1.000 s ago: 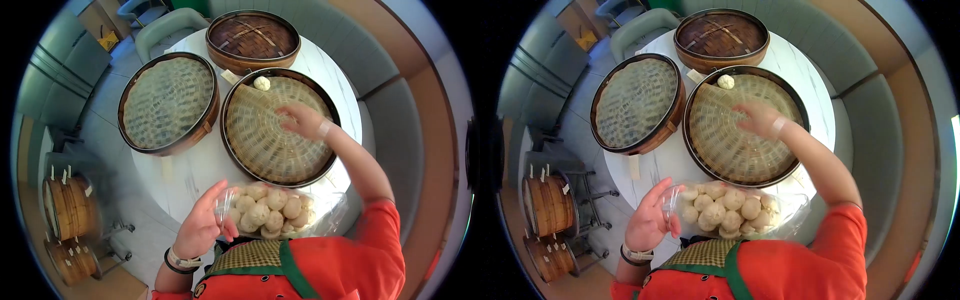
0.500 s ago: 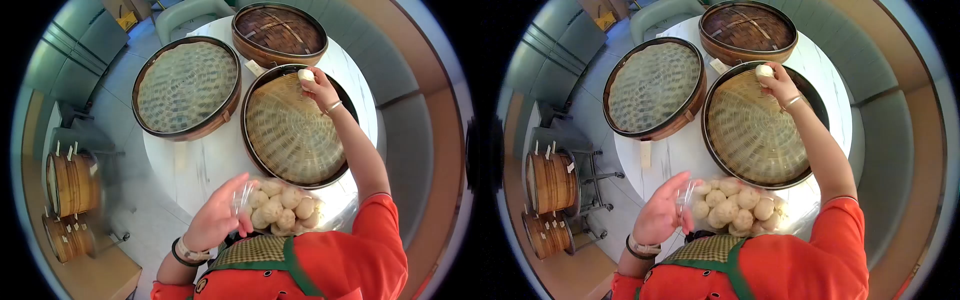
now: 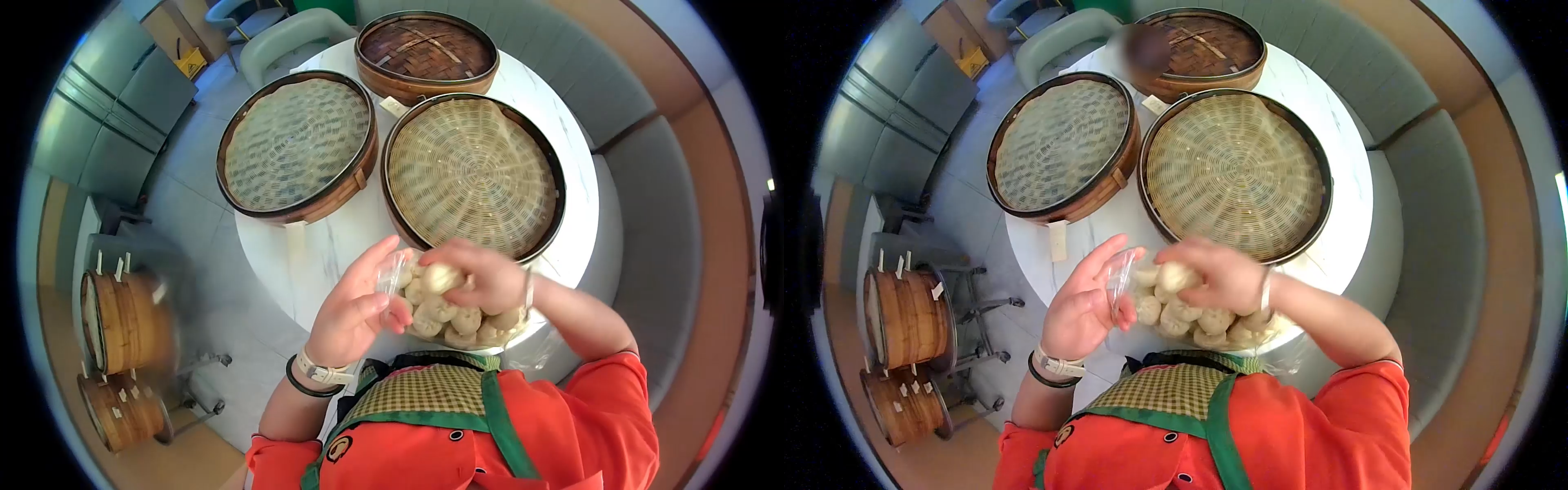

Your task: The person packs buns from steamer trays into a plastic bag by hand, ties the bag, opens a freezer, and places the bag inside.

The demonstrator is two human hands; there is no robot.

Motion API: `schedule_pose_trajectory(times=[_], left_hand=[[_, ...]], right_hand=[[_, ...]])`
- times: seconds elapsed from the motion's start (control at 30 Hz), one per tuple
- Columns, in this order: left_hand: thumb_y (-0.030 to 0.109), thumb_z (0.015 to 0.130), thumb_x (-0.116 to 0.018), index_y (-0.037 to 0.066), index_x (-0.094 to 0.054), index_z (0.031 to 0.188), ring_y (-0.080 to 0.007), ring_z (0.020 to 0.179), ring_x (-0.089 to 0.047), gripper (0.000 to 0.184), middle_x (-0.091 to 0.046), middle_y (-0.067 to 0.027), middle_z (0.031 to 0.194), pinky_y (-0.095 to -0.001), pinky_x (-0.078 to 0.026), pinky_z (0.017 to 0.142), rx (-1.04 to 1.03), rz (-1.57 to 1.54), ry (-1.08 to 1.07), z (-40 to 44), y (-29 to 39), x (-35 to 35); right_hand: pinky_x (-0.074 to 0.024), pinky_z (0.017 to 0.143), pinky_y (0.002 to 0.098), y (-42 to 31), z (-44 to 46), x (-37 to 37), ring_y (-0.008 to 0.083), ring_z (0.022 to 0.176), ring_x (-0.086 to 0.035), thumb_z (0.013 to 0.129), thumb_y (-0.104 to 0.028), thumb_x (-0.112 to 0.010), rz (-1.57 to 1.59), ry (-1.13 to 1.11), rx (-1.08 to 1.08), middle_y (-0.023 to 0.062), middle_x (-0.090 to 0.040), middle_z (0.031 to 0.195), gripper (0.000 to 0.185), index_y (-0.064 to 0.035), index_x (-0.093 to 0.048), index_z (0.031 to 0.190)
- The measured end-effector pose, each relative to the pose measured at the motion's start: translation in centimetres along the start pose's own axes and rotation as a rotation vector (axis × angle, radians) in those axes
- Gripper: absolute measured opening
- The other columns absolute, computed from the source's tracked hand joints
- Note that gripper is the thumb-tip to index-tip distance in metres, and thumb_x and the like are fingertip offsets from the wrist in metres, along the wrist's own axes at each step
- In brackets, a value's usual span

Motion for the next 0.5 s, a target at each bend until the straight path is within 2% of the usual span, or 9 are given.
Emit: schedule_pose_trajectory(times=[0.07,0.13,0.17,0.23,0.3,0.33,0.4,0.43,0.5], left_hand=[[0.018,0.078,-0.052,0.004,-0.019,0.137,-0.0186,0.071,-0.057,0.069,-0.03,-0.0172,0.135,-0.0253,-0.047,0.061,0.004,0.013,-0.003,-0.2,-0.1,0.1],[0.015,0.079,-0.051,0.004,-0.02,0.137,-0.0172,0.07,-0.057,0.066,-0.031,-0.0172,0.135,-0.0243,-0.047,0.061,0.015,0.034,-0.006,-0.2,0.1,0.2],[0.01,0.08,-0.049,0.004,-0.021,0.136,-0.0153,0.068,-0.056,0.063,-0.038,-0.0154,0.127,-0.0235,-0.046,0.059,0.023,0.132,0.021,-0.2,0.2,0.3],[0.005,0.081,-0.047,0.005,-0.023,0.136,-0.0134,0.066,-0.056,0.06,-0.045,-0.0136,0.12,-0.0227,-0.046,0.057,0.035,0.23,0.035,-0.5,0.4,0.7],[-0.001,0.081,-0.047,0.005,-0.026,0.134,-0.011,0.061,-0.054,0.057,-0.052,-0.0074,0.097,-0.0222,-0.045,0.053,0.151,0.596,0.049,-0.9,0.7,1.3],[-0.001,0.081,-0.047,0.005,-0.026,0.134,-0.011,0.061,-0.054,0.057,-0.052,-0.0074,0.097,-0.0222,-0.045,0.053,0.154,0.6,0.039,-1.1,0.8,1.6],[-0.001,0.081,-0.049,0.005,-0.029,0.133,-0.0098,0.058,-0.053,0.056,-0.05,-0.004,0.085,-0.0214,-0.044,0.05,0.216,0.733,-0.012,-1.4,0.7,1.8],[-0.001,0.081,-0.049,0.005,-0.029,0.133,-0.0098,0.058,-0.053,0.056,-0.05,-0.004,0.085,-0.0214,-0.044,0.05,0.221,0.741,-0.027,-1.1,0.6,1.4],[0.001,0.083,-0.051,0.003,-0.03,0.131,-0.0091,0.06,-0.053,0.052,-0.05,-0.0046,0.088,-0.0215,-0.045,0.053,0.081,0.511,-0.123,-0.2,0.8,-0.1]], right_hand=[[-0.045,0.084,0.0334,0.1,-0.5,-2.7,0.0323,0.102,-0.05,0.069,-0.018,-0.068,-0.399,0.125,0.089,0.0165,-0.046,0.115,0.062,-0.011,-0.041,0.125],[-0.0443,0.085,0.0357,-0.3,-2.7,-2.8,0.0334,0.104,-0.05,0.068,-0.021,-0.069,-0.49,0.124,0.084,0.0164,-0.045,0.117,0.066,-0.0114,-0.039,0.126],[-0.0436,0.086,0.038,-0.8,-4.1,-2.5,0.0346,0.105,-0.049,0.068,-0.025,-0.069,-0.574,0.109,0.079,0.0163,-0.044,0.118,0.069,-0.0118,-0.037,0.127],[-0.0408,0.089,0.0399,-1.6,-8.1,-1.1,0.0344,0.107,-0.047,0.066,-0.032,-0.071,-0.562,0.02,-0.051,0.0156,-0.043,0.119,0.071,-0.0108,-0.038,0.126],[-0.0416,0.085,0.0392,-2.2,-12.5,-1.1,0.033,0.102,-0.049,0.063,-0.04,-0.072,-0.715,-0.076,-0.249,0.0149,-0.049,0.111,0.078,-0.0085,-0.037,0.126],[-0.0416,0.085,0.0392,-2.2,-14.0,-1.6,0.033,0.102,-0.049,0.063,-0.04,-0.072,-0.715,-0.068,-0.256,0.0149,-0.049,0.111,0.078,-0.0085,-0.037,0.126],[-0.0436,0.077,0.0366,-1.8,-16.4,-2.5,0.0281,0.089,-0.055,0.068,-0.03,-0.067,-0.895,-0.266,-0.417,0.0106,-0.056,0.092,0.051,-0.0092,-0.049,0.111],[-0.0436,0.077,0.0366,-1.4,-17.0,-2.7,0.0281,0.089,-0.055,0.068,-0.03,-0.067,-0.89,-0.254,-0.429,0.0106,-0.056,0.092,0.051,-0.0092,-0.049,0.111],[-0.0437,0.07,0.0359,-0.6,-17.7,-2.7,0.0236,0.075,-0.057,0.069,-0.016,-0.06,-1.033,-0.186,-0.532,0.005,-0.058,0.074,0.018,-0.0109,-0.055,0.086]])
Point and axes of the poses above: each hand's wrist, its own z-axis towards the middle knuckle, its own x-axis out of the back of the hand, y = z × x, the point moved 1 cm from there along z, towards the middle knuckle
